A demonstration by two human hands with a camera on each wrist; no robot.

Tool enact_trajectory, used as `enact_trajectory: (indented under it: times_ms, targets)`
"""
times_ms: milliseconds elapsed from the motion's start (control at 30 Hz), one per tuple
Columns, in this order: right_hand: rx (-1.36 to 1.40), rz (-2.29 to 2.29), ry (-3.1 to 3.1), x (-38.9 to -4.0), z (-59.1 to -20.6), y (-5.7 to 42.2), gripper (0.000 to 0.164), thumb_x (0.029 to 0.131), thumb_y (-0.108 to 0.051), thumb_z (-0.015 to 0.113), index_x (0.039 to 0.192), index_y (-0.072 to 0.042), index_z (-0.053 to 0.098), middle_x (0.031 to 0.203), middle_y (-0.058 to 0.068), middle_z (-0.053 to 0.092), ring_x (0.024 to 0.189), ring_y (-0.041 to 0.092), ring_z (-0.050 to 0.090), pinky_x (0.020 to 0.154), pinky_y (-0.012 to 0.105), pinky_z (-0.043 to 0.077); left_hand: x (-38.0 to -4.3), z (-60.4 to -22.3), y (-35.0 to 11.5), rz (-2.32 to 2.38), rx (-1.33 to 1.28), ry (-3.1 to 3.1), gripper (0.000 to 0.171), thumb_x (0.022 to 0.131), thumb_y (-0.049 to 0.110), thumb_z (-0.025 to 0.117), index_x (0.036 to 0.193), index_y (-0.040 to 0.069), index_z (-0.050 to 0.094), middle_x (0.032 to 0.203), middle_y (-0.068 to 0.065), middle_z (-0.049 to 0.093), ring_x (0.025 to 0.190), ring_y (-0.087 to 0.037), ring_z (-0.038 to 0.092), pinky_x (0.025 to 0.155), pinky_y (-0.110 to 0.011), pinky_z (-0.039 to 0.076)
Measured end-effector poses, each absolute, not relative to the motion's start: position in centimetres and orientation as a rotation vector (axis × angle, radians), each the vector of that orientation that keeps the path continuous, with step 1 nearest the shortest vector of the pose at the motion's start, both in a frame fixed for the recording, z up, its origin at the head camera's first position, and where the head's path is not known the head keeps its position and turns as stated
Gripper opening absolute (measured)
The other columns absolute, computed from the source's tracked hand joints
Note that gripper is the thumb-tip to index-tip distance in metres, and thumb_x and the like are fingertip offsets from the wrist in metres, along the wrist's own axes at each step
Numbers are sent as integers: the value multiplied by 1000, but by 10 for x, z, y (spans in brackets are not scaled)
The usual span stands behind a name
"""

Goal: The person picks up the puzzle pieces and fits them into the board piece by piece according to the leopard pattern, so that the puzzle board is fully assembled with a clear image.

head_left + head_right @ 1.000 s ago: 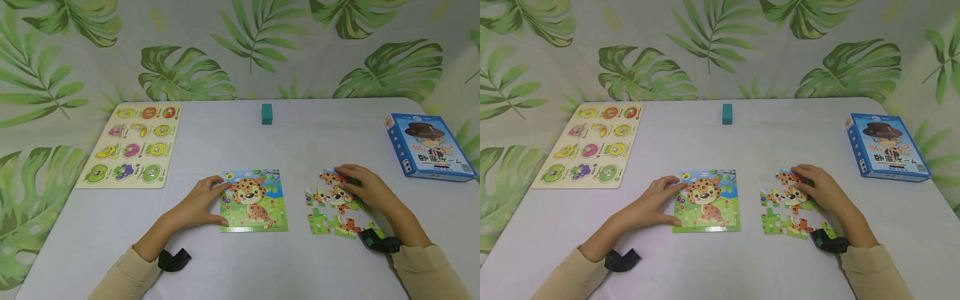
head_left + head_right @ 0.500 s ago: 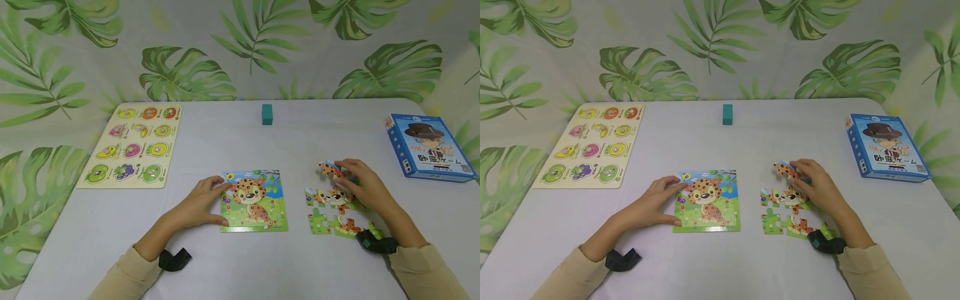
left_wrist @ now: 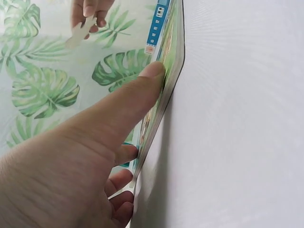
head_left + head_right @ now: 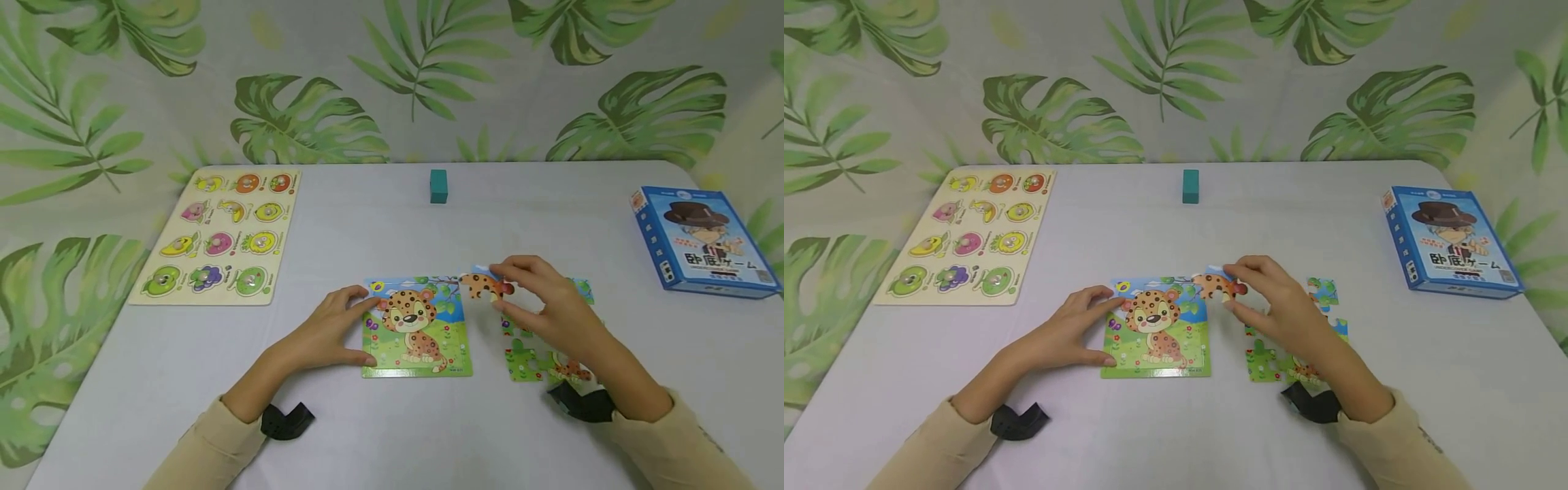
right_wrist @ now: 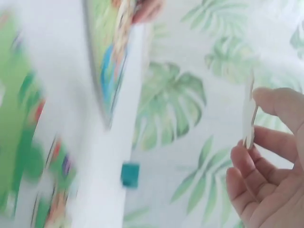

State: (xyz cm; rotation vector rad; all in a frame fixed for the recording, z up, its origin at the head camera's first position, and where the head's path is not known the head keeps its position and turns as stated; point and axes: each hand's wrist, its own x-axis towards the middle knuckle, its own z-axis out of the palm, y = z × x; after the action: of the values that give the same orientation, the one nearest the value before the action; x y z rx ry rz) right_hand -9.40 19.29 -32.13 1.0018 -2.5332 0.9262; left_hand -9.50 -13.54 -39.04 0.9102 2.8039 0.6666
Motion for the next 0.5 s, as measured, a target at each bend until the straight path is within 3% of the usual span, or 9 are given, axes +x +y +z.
enact_trajectory:
  times_ms: [267,500]
  targets:
    - [1052,980,-2655,-102,-343,137,44,73,-21,62,113,-7,50,108,2,43,94,11,43,76,25,40,-97,-395,-134,679,946,2892,69,68,59,49,124,21,38,122,-2,29,112,-15,23,90,-33,23]
    - [970,881,-2877,-116,-371,114,43,76,-26,58,114,-6,50,107,6,44,98,15,43,79,29,39,-98,-397,-131,648,1030,2926,67,73,54,48,124,12,38,127,0,30,117,-14,22,92,-35,21]
